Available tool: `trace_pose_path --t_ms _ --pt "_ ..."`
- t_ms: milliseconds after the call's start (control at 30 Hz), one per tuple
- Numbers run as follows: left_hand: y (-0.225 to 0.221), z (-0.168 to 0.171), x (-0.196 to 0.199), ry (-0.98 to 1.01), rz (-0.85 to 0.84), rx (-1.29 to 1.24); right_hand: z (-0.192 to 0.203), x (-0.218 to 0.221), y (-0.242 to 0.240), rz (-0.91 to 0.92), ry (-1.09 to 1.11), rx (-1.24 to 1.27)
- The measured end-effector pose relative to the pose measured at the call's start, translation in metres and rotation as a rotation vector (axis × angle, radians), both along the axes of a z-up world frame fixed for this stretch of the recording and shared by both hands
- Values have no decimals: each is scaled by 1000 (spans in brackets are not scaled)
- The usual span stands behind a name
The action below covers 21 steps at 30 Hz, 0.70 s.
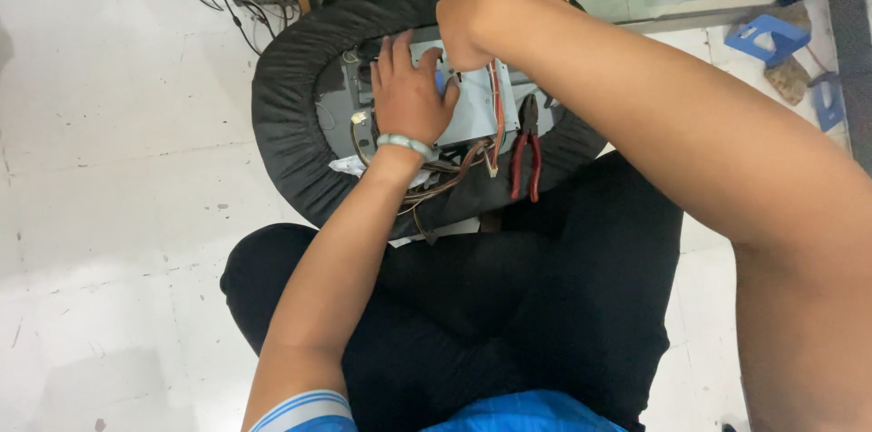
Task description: Using a manual screwdriver to remove and install screws on a computer power supply unit during a repair process.
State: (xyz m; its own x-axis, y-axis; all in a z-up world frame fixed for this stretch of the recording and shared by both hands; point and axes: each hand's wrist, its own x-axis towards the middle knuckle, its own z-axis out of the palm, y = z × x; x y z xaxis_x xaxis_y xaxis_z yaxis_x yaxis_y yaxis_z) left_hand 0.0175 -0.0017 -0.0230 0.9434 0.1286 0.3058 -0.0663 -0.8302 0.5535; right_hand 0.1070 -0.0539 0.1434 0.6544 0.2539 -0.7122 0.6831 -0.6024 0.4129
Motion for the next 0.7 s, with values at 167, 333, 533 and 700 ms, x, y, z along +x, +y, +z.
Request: trace_pose_path --t_ms 167,333,533,700 --pt "3 7 18 -235 -307 -317 47 -19 4 -244 52 115" --pt "-4 -13 29 -400 -304 -331 40 -20 -5 -243 39 154" --pt "4 -30 30 -383 -266 -266 38 -22 -62 107 -146 658" --pt "3 -8 23 -444 -352 -261 22 -20 -108 427 24 1430"
